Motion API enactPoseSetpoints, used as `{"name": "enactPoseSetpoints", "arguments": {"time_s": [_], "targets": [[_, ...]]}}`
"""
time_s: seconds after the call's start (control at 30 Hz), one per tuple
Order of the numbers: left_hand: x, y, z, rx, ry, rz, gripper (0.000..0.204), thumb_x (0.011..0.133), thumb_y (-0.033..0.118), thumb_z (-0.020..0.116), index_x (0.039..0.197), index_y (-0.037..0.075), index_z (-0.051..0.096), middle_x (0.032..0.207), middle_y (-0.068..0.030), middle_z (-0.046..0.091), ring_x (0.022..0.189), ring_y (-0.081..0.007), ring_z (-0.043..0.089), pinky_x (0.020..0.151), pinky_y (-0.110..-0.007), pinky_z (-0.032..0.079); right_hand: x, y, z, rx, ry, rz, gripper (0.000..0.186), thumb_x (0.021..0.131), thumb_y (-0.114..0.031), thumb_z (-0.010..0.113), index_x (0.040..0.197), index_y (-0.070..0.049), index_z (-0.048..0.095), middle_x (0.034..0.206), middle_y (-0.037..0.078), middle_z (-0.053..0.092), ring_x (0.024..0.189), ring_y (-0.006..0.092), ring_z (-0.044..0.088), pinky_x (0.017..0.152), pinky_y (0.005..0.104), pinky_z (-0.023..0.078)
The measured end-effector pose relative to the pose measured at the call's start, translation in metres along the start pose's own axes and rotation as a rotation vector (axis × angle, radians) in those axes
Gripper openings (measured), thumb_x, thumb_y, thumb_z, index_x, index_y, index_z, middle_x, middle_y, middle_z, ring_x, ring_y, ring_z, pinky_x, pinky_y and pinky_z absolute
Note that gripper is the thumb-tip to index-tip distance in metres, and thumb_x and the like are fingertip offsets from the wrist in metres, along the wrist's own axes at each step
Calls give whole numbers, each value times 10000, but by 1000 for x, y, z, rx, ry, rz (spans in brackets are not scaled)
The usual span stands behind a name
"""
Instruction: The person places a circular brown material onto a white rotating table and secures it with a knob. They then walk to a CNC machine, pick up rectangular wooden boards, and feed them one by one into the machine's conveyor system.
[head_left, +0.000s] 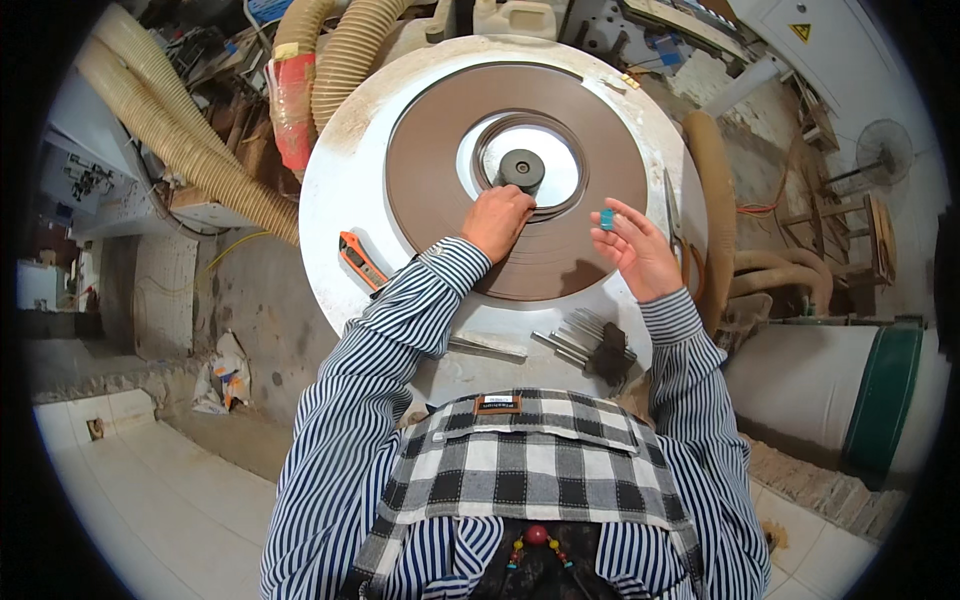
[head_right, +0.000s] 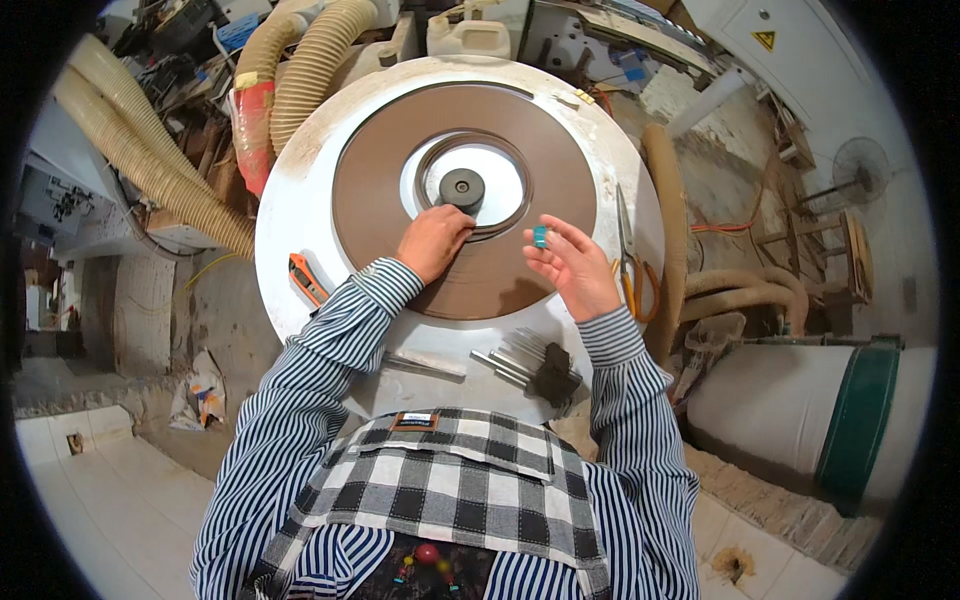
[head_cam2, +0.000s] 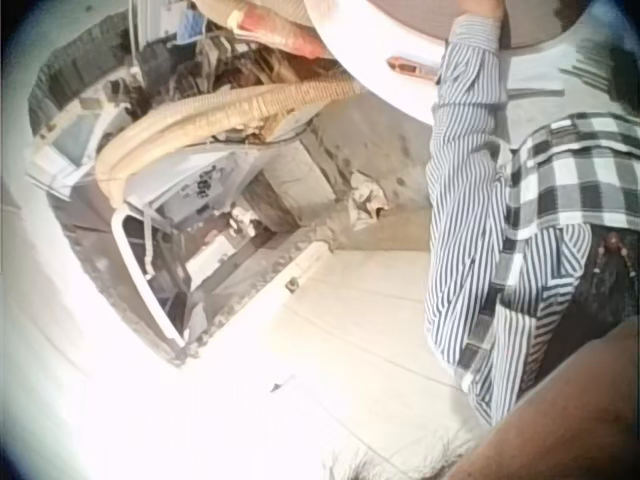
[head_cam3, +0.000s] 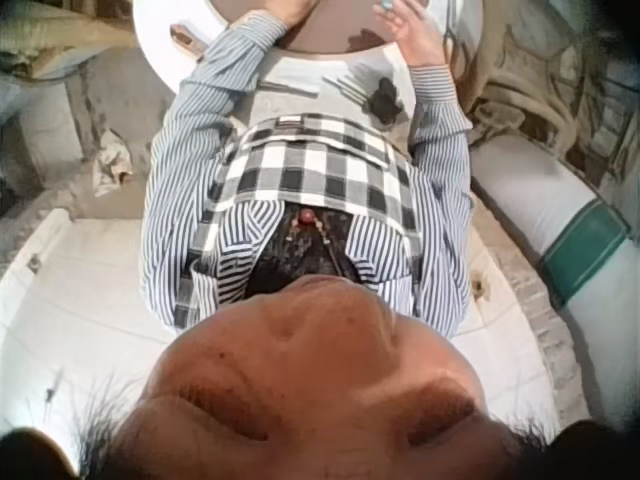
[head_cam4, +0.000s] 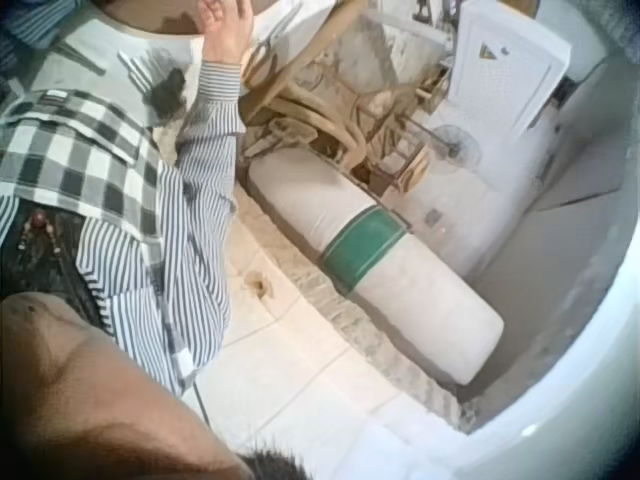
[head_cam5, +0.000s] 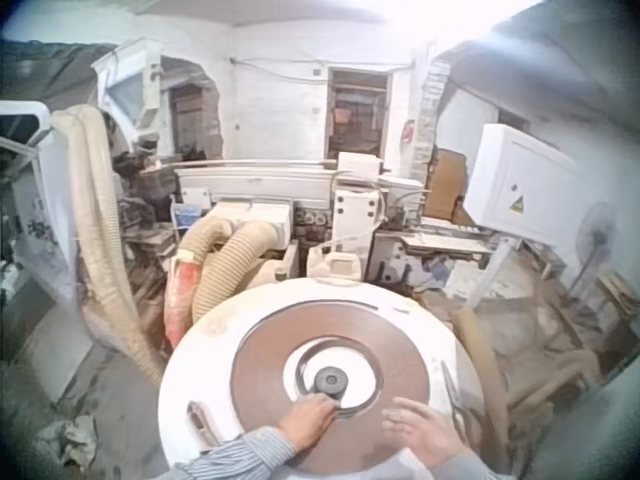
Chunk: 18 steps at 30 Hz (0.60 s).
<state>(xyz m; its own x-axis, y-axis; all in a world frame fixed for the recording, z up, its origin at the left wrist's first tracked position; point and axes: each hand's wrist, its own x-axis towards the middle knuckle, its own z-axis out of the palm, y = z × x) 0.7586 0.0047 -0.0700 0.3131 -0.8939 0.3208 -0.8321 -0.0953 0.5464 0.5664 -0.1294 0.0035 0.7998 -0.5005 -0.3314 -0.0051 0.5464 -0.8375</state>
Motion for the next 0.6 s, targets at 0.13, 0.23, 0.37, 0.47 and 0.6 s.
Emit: {"name": "enactPoseSetpoints", "arguments": {"time_s": [0.13, 0.23, 0.37, 0.47, 0.6], "targets": [[-1, 2, -4, 21, -4, -15, 130, 809, 116, 555, 904, 50, 615, 858, -108, 581, 833, -284, 554, 744, -381, 445, 40, 0, 18, -316, -54, -16, 353, 885, -148, 531, 1174, 35, 440, 1041, 143, 599, 884, 198, 612, 792, 294, 493], [-3, 9, -11, 4, 21, -90, 132, 805, 118, 558, 910, 57, 610, 854, -102, 581, 826, -285, 555, 738, -382, 443, 64, 1, 20, -701, -145, -153, 285, 824, -143, 609, 1052, 10, 533, 930, 94, 605, 840, 180, 610, 746, 278, 482], [-5, 2, -5, 15, 18, -91, 112, 807, 132, 561, 887, 69, 606, 861, -93, 575, 835, -281, 550, 741, -378, 439, 76, -2, 36, -1316, -195, -439, 171, 716, -114, 689, 839, -17, 619, 787, 87, 564, 757, 234, 584, 703, 311, 469], [-6, 1, -4, -3, 30, -87, 107, 807, 135, 559, 877, 67, 605, 871, -92, 570, 834, -281, 545, 745, -378, 441, 82, -1, 41, -1508, -249, -492, 161, 693, -112, 695, 792, -9, 620, 787, 103, 567, 755, 271, 569, 695, 349, 461], [-6, -1, -1, -9, 56, -83, 101, 806, 138, 557, 859, 57, 583, 856, -97, 568, 836, -283, 543, 746, -384, 440, 86, -3, 51, -1668, -369, -520, 146, 665, -109, 698, 738, -10, 619, 770, 117, 570, 790, 284, 565, 700, 384, 454]]}}
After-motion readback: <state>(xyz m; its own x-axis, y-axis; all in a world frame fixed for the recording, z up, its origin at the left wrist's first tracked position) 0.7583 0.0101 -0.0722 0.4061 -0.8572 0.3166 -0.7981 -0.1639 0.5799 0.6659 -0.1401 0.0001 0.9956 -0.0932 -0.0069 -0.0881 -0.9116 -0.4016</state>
